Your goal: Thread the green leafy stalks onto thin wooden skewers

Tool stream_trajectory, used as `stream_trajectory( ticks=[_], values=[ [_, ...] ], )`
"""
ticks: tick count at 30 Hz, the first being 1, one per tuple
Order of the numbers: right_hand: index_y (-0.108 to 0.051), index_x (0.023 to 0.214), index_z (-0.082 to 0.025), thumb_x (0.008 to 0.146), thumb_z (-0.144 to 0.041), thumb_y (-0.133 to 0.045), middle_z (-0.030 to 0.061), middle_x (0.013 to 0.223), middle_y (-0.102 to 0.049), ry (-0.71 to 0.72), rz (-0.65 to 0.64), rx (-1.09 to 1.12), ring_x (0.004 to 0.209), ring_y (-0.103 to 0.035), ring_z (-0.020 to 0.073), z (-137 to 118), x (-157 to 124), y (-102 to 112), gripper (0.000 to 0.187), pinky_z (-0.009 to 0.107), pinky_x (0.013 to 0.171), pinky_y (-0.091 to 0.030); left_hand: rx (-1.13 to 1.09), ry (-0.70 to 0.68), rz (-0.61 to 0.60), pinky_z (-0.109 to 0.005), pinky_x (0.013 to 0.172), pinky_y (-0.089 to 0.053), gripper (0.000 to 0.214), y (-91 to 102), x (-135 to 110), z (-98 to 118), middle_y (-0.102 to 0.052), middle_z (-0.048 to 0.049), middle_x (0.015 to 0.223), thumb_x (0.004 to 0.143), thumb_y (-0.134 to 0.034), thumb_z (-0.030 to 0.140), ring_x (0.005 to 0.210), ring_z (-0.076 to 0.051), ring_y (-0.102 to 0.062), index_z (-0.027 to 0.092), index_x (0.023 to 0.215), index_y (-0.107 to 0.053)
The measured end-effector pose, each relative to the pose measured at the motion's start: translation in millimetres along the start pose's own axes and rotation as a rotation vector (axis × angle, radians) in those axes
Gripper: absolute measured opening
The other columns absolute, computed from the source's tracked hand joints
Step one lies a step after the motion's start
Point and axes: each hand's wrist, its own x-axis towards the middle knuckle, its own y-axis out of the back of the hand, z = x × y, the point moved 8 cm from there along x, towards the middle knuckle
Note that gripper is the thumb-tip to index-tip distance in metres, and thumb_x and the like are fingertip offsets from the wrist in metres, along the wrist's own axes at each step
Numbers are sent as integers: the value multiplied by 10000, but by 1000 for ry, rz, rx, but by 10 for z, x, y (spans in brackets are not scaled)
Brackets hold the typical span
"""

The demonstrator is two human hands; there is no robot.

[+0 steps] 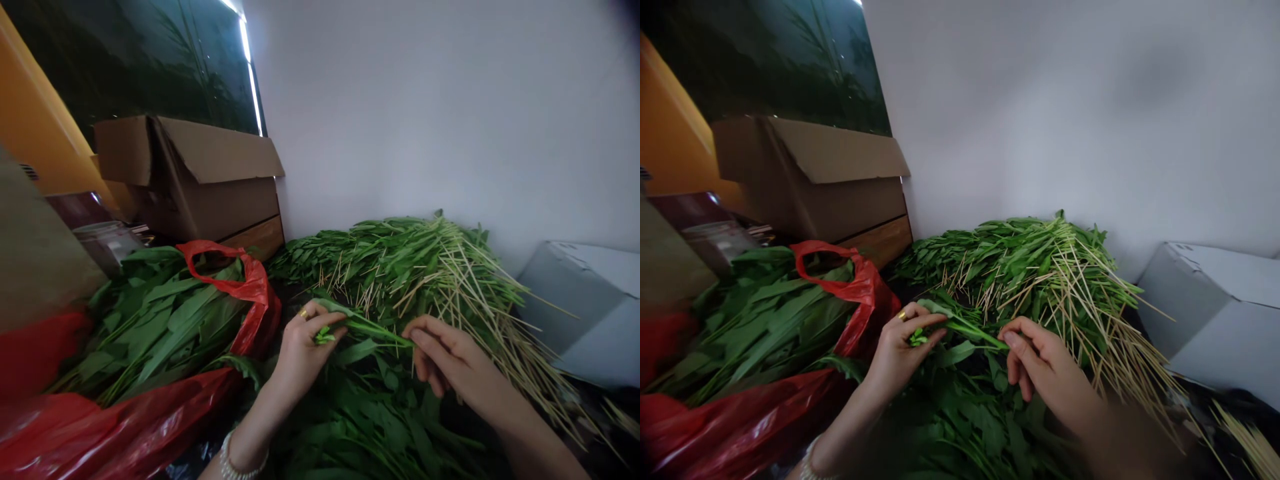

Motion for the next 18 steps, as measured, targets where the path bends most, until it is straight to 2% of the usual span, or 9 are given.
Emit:
stream_trajectory(
  ticks=[2,4,7,12,15,18],
  values=[
    [-534,962,-199,931,-514,-399,-56,558,-570,-21,-61,13,377,-486,79,21,-5,-47,344,199,391,-323,23,-27,-24,-272,725,-471,162,-36,2,-1,-605,-72,895,816,-676,214,821,-173,-593,196,959,-750],
    [-542,980,-202,905,-488,-469,-50,610,-587,-14,-63,16,404,-498,73,20,-1,-41,304,196,402,-339,27,-21,-69,-278,752,-470,155,-73,3,-25,-613,-80,938,838,-648,207,853,-176,-599,197,955,-749],
    [-567,983,-211,817,-428,-617,-30,703,-609,20,55,5,495,-548,89,9,19,82,278,202,434,-393,-33,31,-150,-273,766,-474,176,-120,10,-70,-652,-75,914,880,-598,228,838,-169,-615,189,971,-743],
    [-610,876,-201,775,-409,-671,-23,611,-601,55,218,20,503,-540,113,25,45,273,239,246,502,-460,-176,142,-327,-267,802,-470,213,-213,6,-75,-699,-61,918,894,-578,280,853,-172,-631,186,1004,-734],
    [-637,827,-198,759,-405,-681,12,690,-647,106,206,-12,592,-588,143,-24,45,300,223,272,570,-490,-250,235,-416,-265,834,-463,210,-241,-11,-92,-708,-53,953,876,-593,288,881,-173,-629,167,985,-727],
    [-655,752,-197,744,-399,-679,38,797,-670,154,145,-92,687,-622,170,-109,25,280,203,292,634,-517,-319,332,-516,-249,790,-470,245,-273,-47,-135,-706,-43,887,883,-572,340,831,-163,-618,145,924,-714]
  ],
)
